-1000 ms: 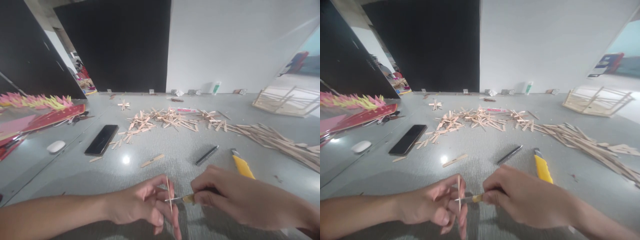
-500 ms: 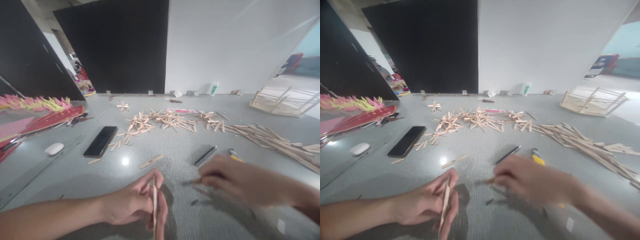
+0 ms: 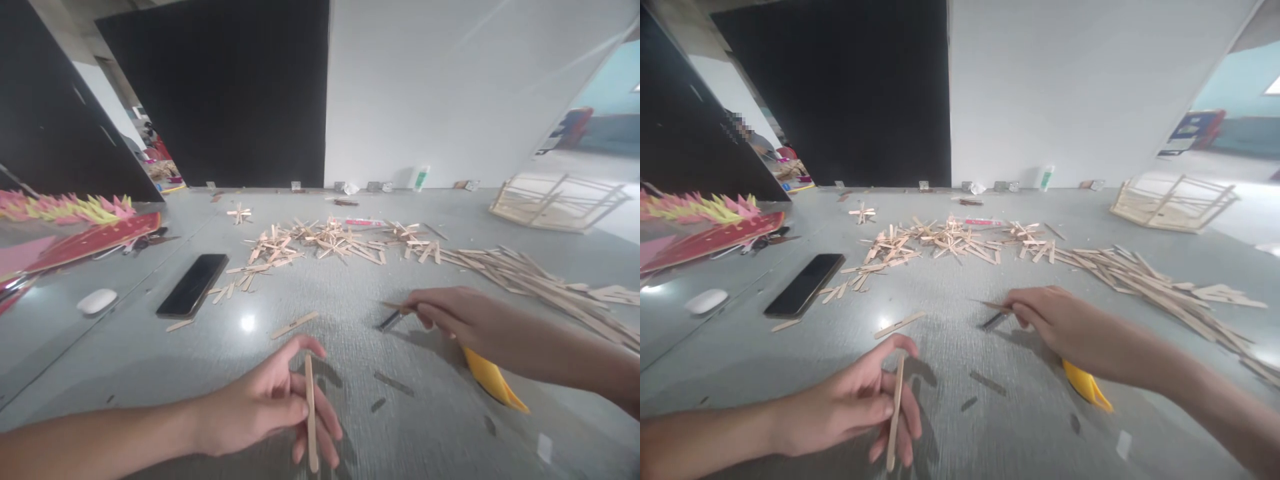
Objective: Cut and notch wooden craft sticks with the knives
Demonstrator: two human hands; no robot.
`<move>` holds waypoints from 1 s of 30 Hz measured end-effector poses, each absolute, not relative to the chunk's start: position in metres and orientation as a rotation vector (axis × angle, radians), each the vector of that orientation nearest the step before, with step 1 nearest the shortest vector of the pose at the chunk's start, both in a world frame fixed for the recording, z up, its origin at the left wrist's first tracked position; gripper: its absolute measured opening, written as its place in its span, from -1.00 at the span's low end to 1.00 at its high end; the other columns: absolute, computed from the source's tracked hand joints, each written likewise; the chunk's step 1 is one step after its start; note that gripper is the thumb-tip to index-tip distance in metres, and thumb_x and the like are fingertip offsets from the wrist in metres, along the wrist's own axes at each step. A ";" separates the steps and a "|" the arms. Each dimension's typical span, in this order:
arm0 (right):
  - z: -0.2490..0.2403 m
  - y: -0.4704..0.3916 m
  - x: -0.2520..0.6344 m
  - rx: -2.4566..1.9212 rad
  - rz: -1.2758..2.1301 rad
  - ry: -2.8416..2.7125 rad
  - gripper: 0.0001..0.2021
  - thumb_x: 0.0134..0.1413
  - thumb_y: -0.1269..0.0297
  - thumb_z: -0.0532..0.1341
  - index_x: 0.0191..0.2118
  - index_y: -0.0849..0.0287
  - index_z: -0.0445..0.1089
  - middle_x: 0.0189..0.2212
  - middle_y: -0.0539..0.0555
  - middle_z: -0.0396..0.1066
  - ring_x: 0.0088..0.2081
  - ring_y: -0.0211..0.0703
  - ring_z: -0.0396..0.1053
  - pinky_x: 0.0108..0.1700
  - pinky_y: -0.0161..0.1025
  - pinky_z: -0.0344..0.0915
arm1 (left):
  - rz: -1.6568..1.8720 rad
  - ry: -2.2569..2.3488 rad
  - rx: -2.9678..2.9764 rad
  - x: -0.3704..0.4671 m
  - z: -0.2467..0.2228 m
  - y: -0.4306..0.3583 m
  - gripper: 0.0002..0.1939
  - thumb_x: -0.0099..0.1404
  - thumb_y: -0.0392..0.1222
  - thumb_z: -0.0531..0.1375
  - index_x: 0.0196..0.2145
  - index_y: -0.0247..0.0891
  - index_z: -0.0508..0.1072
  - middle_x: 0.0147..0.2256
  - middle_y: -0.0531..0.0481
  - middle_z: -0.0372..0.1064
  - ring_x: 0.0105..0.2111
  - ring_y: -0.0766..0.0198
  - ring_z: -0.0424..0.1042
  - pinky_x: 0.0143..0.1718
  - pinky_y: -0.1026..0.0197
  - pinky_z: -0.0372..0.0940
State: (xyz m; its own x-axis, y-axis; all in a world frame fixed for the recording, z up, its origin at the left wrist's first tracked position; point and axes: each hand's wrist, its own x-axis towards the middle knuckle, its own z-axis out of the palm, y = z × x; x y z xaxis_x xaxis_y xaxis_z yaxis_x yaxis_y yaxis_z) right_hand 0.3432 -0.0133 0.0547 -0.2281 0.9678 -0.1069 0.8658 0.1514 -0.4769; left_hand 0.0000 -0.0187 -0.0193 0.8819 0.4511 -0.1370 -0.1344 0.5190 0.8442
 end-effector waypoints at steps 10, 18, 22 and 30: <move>0.045 -0.015 0.323 -1.738 0.877 -2.244 -0.65 0.47 0.03 -0.05 0.00 0.02 0.43 -0.19 0.07 0.53 -0.16 -0.02 0.47 -0.09 -0.07 0.31 | 0.338 0.586 1.077 0.001 -0.009 -0.026 -0.62 0.46 0.06 0.29 0.00 -0.31 0.43 -0.23 -0.14 0.53 -0.33 0.22 0.62 -0.39 0.31 0.34; 0.002 -0.052 0.265 -1.585 0.454 -1.800 -0.66 0.44 0.14 0.07 0.12 0.11 0.46 -0.42 -0.02 0.55 -0.58 -0.24 0.38 -0.55 -0.34 0.32 | 0.493 0.858 1.301 -0.012 0.020 -0.034 -0.70 0.39 -0.17 0.37 0.04 -0.22 0.49 -0.03 -0.10 0.54 -0.20 0.24 0.58 -0.18 0.21 0.46; -0.020 -0.064 0.261 -1.398 0.256 -1.902 -0.75 0.43 0.22 0.12 0.05 0.05 0.51 -0.49 -0.08 0.55 -0.63 -0.30 0.38 -0.57 -0.41 0.33 | 0.527 0.904 1.335 -0.016 0.028 -0.038 -0.86 0.45 -0.14 0.30 -0.11 -0.25 0.56 -0.09 -0.09 0.58 -0.28 0.30 0.56 -0.35 0.33 0.42; -0.033 -0.065 0.263 -1.309 0.027 -2.031 -0.73 0.45 0.32 0.10 0.16 -0.03 0.38 -0.31 -0.09 0.63 -0.53 -0.32 0.53 -0.39 -0.47 0.46 | 0.630 0.889 1.469 -0.018 0.034 -0.039 -0.78 0.41 -0.12 0.34 -0.02 -0.19 0.54 -0.32 0.05 0.59 -0.41 0.36 0.55 -0.24 0.29 0.45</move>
